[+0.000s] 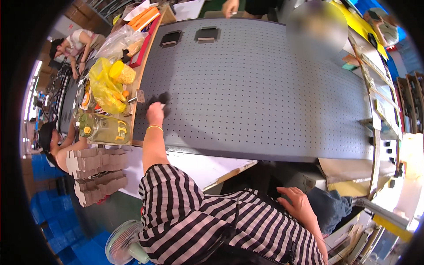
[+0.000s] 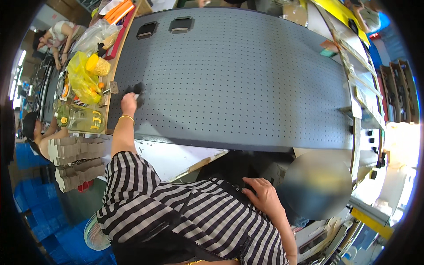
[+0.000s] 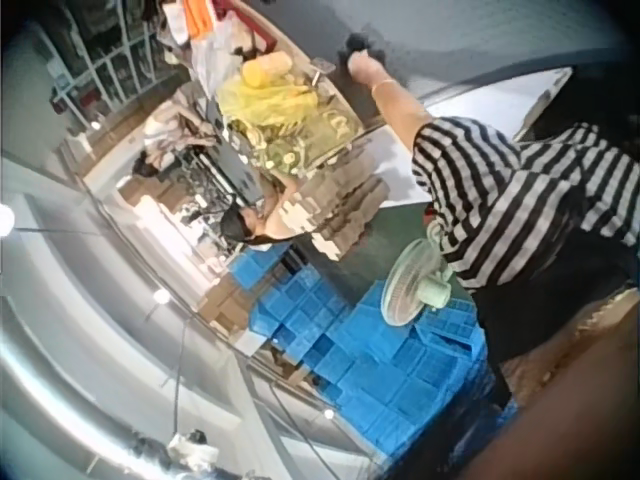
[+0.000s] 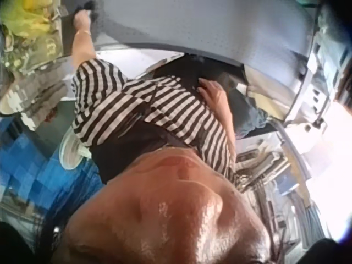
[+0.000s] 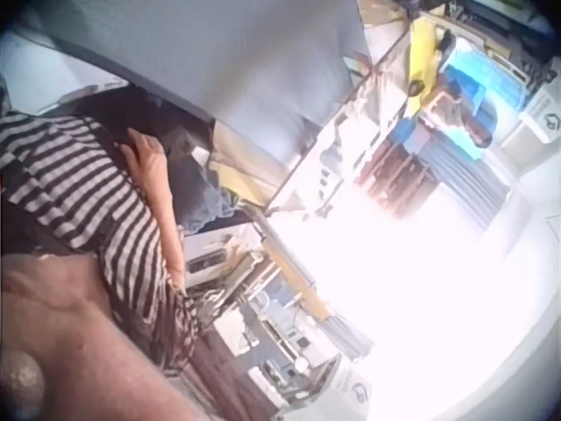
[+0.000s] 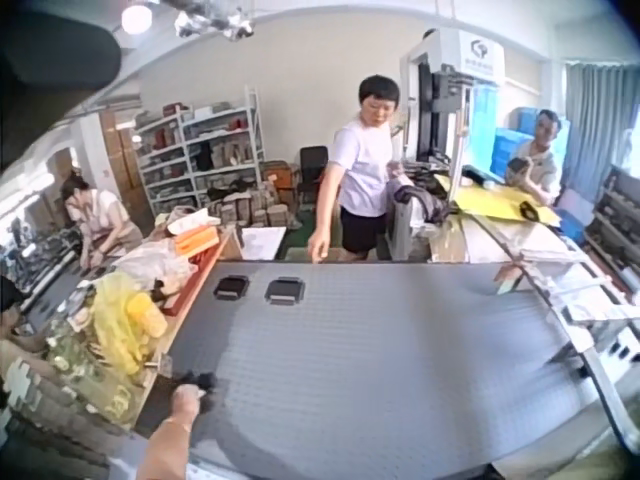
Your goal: Folding cardboard components and feeding them into an industrial manufacturing machine.
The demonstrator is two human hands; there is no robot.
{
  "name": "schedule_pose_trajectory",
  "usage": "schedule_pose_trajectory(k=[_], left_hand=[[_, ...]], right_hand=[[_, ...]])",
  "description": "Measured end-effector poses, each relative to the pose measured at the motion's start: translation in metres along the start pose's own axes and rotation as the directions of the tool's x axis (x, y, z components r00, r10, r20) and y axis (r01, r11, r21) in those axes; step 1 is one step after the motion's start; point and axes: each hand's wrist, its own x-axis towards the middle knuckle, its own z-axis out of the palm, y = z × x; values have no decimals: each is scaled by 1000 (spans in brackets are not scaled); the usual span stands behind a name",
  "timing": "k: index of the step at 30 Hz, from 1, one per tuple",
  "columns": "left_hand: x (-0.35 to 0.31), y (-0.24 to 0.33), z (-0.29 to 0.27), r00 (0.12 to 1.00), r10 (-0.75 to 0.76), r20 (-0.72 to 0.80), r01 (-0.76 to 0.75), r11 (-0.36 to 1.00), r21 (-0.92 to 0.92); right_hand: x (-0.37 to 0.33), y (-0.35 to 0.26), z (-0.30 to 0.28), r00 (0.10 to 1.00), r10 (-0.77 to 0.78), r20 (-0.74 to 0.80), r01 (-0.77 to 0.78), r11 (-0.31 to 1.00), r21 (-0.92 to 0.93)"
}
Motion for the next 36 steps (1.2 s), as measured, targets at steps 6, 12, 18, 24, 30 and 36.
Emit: schedule_pose_trajectory(k=[6, 12, 18, 24, 30, 36], left_hand=[[-141, 273, -74, 661, 739, 130, -261, 388, -884], [-406, 424, -230, -322, 861, -393, -464, -506, -727], [-612, 488, -297, -734, 473, -487, -186, -830, -526], [-744, 519, -323, -879, 351, -323, -57, -749, -660], [-843, 592, -274, -936, 317, -153, -136, -726, -674], [-970, 687, -259, -798, 506, -329, -26, -573, -819]], right_hand=[[-91, 9, 1, 968, -34, -249, 25, 999, -40], [-236, 11, -25, 550, 83, -831, -137, 990, 8], [-394, 11, 10, 368, 109, -923, -312, 950, -12], [-503, 19, 41, 159, 358, -920, -84, 934, 348], [-586, 62, 22, -121, 188, -975, -406, 886, 222], [-704, 165, -39, -218, 373, -902, -59, 917, 394]])
